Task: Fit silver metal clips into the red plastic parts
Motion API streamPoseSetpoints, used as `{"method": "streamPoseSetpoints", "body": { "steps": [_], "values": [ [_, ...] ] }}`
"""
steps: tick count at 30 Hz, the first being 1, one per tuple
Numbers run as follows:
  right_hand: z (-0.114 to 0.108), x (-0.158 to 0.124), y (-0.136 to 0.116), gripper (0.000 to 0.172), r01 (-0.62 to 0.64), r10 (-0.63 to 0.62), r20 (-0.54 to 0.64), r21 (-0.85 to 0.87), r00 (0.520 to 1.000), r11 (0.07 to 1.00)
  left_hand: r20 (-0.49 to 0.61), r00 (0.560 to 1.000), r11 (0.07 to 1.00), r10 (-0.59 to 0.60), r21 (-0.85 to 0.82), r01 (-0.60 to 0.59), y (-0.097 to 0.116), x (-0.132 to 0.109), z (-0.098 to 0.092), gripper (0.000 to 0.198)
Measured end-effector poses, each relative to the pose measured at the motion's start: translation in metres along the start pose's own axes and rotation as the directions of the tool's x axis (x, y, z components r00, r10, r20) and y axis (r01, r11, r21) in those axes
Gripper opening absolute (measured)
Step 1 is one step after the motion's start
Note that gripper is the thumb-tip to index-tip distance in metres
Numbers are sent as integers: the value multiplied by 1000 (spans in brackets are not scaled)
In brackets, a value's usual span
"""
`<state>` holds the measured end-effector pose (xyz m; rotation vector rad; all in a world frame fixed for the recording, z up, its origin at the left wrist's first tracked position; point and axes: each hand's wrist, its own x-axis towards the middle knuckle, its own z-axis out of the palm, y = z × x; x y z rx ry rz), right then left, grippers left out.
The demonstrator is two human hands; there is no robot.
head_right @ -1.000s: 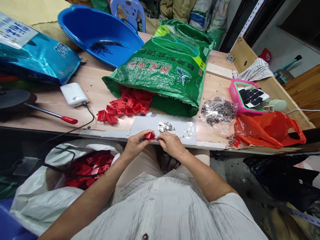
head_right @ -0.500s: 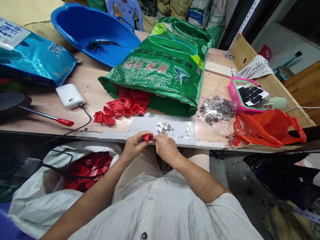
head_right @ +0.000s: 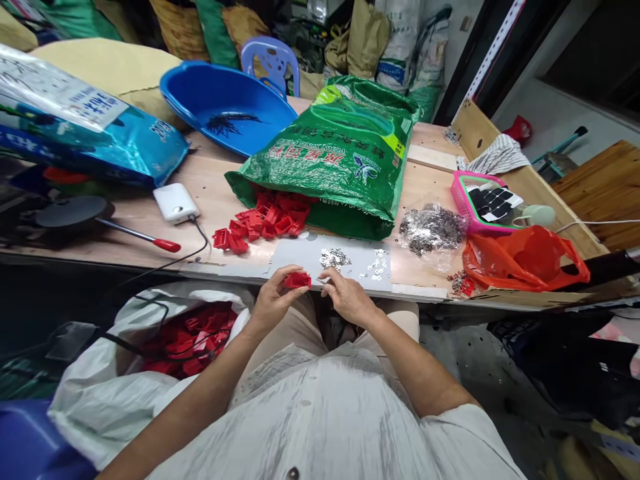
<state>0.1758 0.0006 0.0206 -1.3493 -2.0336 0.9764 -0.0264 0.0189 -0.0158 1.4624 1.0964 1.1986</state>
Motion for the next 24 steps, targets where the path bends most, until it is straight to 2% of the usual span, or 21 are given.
{"method": "streamPoseSetpoints", "body": {
  "steps": [3, 5, 7, 9, 11, 14, 19, 22, 24],
  "values": [
    [-3, -5, -10, 42, 21, -24, 68, 35, 997, 999, 1, 987, 941, -164, -301, 156, 12, -6, 5, 27],
    [-3, -6, -16, 43, 44, -46, 83, 30, 995, 999, 60, 957, 800, -285, -535, 272, 20, -10, 9, 19],
    [-3, -7, -20, 43, 62, -63, 89, 20, 994, 998, 154, 918, 619, -366, -696, 363, 26, -13, 11, 22],
    [-2, -8, -24, 41, 80, -81, 87, 11, 993, 997, 226, 883, 492, -411, -760, 423, 30, -17, 12, 17],
    [-2, -8, -25, 40, 101, -101, 81, 4, 992, 995, 256, 854, 408, -453, -792, 455, 32, -19, 13, 11],
    [-1, -9, -25, 38, 124, -123, 52, -29, 991, 992, 279, 805, 306, -523, -820, 483, 35, -21, 15, 14],
    [5, -7, -19, 32, 159, -170, -101, -105, 980, 982, 297, 780, 254, -551, -830, 496, 37, -23, 20, 17],
    [8, -5, -16, 33, 155, -161, -139, -49, 977, 987, 285, 794, 288, -536, -823, 490, 37, -24, 22, 14],
    [10, -3, -16, 33, 137, -139, -121, -21, 983, 990, 253, 820, 351, -514, -810, 470, 35, -25, 20, 11]
  ]
}}
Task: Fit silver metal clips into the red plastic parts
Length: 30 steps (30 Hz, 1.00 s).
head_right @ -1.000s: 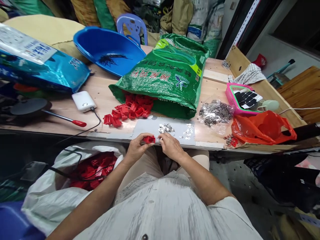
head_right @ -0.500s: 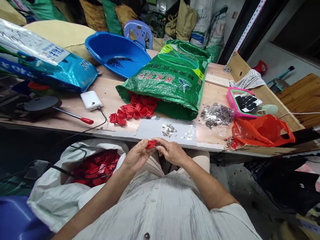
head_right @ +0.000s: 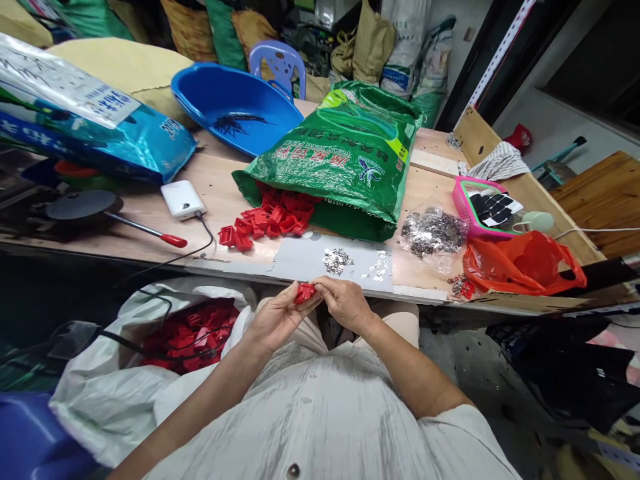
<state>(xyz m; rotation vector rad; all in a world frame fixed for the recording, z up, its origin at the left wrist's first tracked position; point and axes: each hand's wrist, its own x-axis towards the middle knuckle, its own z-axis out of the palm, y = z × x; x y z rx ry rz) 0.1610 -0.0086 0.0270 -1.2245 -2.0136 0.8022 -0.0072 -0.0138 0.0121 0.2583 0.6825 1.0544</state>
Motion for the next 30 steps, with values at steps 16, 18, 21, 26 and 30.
{"method": "streamPoseSetpoints", "body": {
  "steps": [16, 18, 21, 26, 30],
  "values": [
    [20, 99, 28, 34, -78, 107, 55, -378, 993, 922, 25, 481, -24, 876, 1000, -9, 78, -30, -140, 16],
    [26, 118, 27, 37, -58, 94, 61, -441, 994, 896, 68, 466, -72, 882, 997, -9, 78, -30, -141, 20],
    [35, 144, 25, 39, -56, 113, 82, -510, 990, 858, 116, 478, -108, 870, 993, -44, 72, -23, -135, 26],
    [45, 172, 23, 41, -81, 146, 77, -547, 986, 833, 166, 523, -96, 836, 983, -158, 58, -11, -113, 28],
    [41, 175, 22, 39, -58, 115, 80, -519, 990, 853, 140, 584, 9, 800, 969, -246, 51, -3, -98, 28]
  ]
}}
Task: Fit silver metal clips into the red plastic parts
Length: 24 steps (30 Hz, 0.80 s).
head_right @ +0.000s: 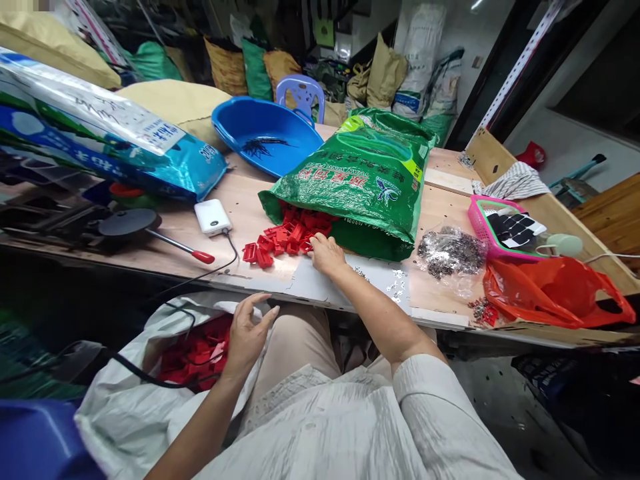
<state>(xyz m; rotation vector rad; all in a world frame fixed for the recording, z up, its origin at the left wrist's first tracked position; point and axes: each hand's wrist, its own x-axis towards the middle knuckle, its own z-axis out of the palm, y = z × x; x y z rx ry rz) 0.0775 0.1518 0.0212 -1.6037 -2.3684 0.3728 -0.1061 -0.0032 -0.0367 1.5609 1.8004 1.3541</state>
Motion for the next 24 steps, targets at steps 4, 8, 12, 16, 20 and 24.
{"method": "streamPoseSetpoints", "body": {
  "steps": [4, 8, 12, 16, 20, 24],
  "values": [
    [-11, -22, 3, 40, 72, -65, -51, 158, 997, 985, 78, 985, 959, -154, -229, 168, 9, 2, 13, 37],
    [-13, -69, 6, 37, 127, -129, -30, 492, 991, 861, 238, 946, 815, -221, -487, 313, 27, 0, 26, 60],
    [-8, -122, 5, 37, 35, -101, 52, 709, 994, 705, 277, 955, 841, -109, -486, 237, 45, -8, 41, 57],
    [-9, -161, 8, 39, -33, -73, 102, 777, 992, 628, 303, 950, 894, -76, -401, 199, 58, -19, 54, 39],
    [-19, -188, 31, 43, -126, 52, 118, 784, 992, 609, 436, 887, 782, -154, -495, 379, 69, -26, 61, 37],
    [-33, -209, 78, 24, -264, 339, -14, 596, 941, 759, 564, 808, 638, -168, -563, 525, 72, -32, 62, 41]
  ]
}}
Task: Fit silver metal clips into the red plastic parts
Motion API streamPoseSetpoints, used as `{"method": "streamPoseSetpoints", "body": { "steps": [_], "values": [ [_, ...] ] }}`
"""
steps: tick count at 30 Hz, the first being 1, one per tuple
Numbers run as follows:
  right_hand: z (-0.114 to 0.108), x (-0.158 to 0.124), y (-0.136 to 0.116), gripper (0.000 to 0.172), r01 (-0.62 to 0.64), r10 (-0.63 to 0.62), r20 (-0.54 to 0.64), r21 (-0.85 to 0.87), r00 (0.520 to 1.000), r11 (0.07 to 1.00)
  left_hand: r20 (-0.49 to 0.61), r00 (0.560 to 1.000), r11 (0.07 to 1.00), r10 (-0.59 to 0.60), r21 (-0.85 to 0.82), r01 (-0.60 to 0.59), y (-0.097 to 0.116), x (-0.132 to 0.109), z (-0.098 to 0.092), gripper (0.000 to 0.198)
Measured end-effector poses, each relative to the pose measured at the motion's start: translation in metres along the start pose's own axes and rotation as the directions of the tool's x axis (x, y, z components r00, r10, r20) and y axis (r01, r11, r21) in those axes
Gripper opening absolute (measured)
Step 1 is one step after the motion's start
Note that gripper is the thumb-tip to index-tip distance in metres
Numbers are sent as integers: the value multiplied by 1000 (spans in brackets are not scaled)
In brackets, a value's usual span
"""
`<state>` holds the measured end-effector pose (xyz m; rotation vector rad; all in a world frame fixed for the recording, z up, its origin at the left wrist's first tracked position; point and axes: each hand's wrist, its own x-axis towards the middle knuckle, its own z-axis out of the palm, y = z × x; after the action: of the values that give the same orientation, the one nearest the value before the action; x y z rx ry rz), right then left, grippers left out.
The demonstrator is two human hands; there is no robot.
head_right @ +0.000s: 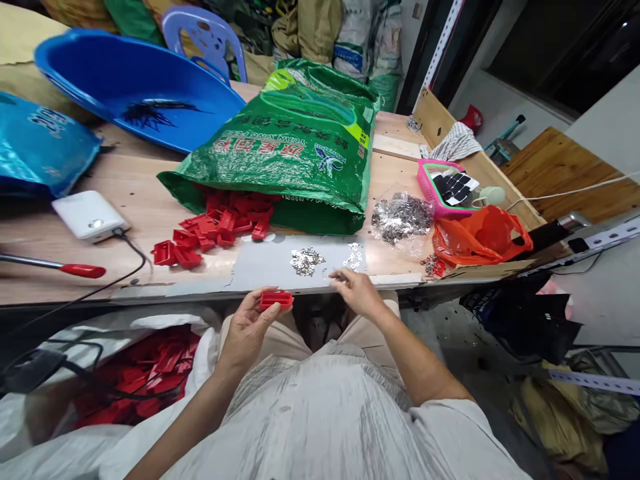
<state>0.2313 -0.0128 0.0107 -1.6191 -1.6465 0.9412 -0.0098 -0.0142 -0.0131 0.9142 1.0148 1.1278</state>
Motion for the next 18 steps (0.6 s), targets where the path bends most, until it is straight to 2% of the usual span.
{"method": "streamPoseSetpoints", "body": {
  "steps": [2, 4, 7, 12, 18],
  "values": [
    [-18, 1, 15, 17, -27, -1, -144, -193, 990, 981, 36, 999, 998, -37, -53, 38, -2, -2, 0, 42],
    [-30, 2, 27, 14, -63, -4, -205, -322, 979, 945, 57, 997, 994, -61, -89, 66, -4, -4, 1, 42],
    [-34, 4, 36, 13, -85, 6, -198, -391, 980, 917, 65, 995, 989, -80, -119, 87, -4, -5, 3, 42],
    [-26, 10, 37, 11, -77, -13, -194, -448, 981, 891, 40, 996, 991, -84, -103, 87, -3, -3, 5, 40],
    [-25, 12, 37, 10, -53, -46, -198, -467, 979, 883, -13, 999, 999, 32, -15, -32, -2, -3, 7, 39]
  ]
}}
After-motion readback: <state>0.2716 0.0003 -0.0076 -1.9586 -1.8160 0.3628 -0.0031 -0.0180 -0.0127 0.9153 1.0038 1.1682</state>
